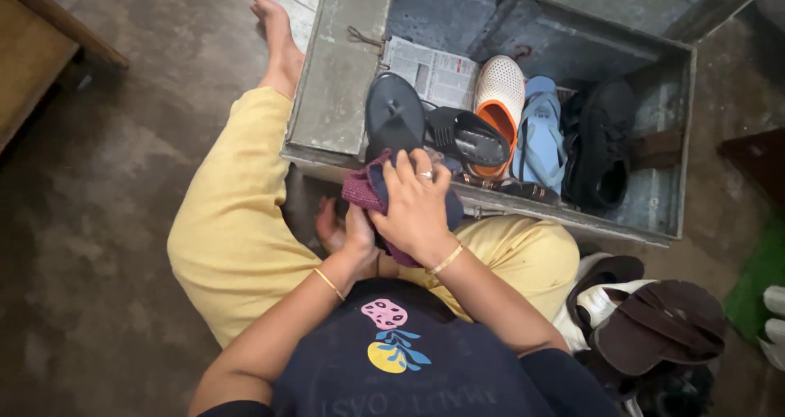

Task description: The person sits on the floor and wipes several pairs of shoes with a cloth. They handle brown formal shoes, white sneakers, and black slip-on shoes one by one, wiping the exterior surfaces before placing them back into a metal storage box.

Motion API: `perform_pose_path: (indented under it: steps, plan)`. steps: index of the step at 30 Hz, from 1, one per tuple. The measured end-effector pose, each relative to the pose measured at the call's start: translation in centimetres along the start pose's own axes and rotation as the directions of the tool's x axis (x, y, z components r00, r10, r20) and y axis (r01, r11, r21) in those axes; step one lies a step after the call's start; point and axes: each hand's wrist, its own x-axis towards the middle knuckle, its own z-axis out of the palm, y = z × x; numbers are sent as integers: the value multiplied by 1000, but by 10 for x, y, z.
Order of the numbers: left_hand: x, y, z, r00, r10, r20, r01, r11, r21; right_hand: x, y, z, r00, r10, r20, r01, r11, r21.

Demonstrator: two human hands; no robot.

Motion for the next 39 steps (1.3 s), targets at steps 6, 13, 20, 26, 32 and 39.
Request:
perform_pose_path:
  steps: [6,13,20,26,32,39]
  plan:
    - [10,46,1,806,-420,418,514,846,-141,7,18,-21,995,-82,63,68,979,190]
    - [2,187,9,-111,-396,912,964,179,195,-56,17,-16,972,-233,12,219,928,302]
    - [-3,153,14,419,-489,764,754,657,7,-51,85,-30,985,-168,46,93,729,679]
    - [3,145,14,418,-475,774,773,634,-29,6,100,3,990,123,-66,-11,540,842]
    - [0,161,22,372,-516,772,897,413,-156,5,35,12,995,66,-80,-17,866,500]
    - [10,99,0,727,-128,675,190,982,-19,-56,19,7,998,-9,-58,31,915,403]
